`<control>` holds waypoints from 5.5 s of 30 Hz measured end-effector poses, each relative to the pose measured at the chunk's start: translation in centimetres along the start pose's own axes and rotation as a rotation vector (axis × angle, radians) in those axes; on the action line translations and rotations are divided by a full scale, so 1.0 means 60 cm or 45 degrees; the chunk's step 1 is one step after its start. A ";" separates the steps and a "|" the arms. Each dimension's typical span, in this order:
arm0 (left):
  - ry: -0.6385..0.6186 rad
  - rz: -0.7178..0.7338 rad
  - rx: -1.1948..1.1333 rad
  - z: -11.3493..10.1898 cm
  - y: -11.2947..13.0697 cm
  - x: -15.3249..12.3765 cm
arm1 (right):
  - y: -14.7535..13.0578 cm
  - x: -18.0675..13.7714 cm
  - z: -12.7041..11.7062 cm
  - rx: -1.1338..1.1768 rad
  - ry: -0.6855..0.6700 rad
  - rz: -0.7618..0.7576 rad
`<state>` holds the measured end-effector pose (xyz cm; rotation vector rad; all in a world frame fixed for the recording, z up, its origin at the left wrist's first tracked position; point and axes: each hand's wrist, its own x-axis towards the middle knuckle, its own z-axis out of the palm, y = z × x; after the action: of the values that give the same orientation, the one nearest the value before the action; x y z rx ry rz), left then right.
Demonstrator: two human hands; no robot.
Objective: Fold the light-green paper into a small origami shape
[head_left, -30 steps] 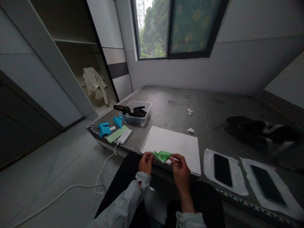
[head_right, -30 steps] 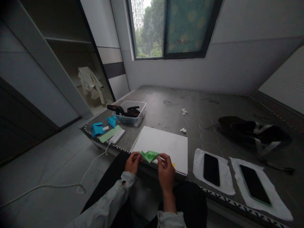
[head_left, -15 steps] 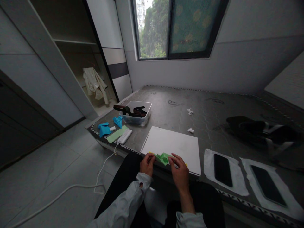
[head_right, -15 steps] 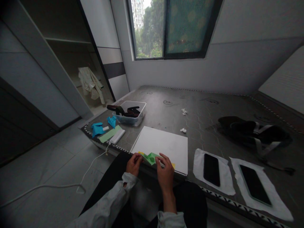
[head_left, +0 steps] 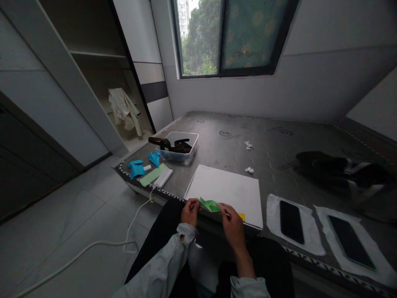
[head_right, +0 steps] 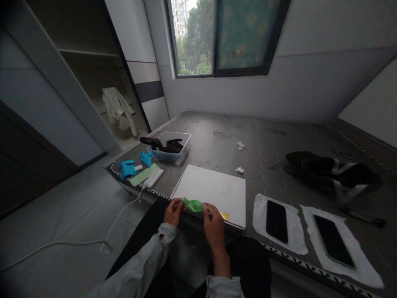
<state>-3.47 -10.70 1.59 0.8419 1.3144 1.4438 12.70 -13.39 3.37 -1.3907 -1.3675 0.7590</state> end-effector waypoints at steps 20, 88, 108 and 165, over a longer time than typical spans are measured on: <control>-0.070 0.001 -0.003 0.003 -0.022 -0.009 | 0.004 -0.006 0.007 -0.118 -0.216 -0.067; -0.757 1.035 1.234 -0.054 -0.001 0.017 | -0.017 -0.007 -0.004 -0.131 -0.247 -0.107; -0.426 0.641 0.714 -0.031 -0.001 -0.001 | -0.010 -0.007 -0.002 -0.107 -0.331 -0.133; -0.277 0.251 0.669 -0.014 0.015 -0.013 | -0.014 -0.002 -0.005 0.033 -0.044 0.177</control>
<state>-4.22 -11.66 2.39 1.4650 1.4938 1.1190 12.67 -13.72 4.23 -1.4694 -1.2930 0.8929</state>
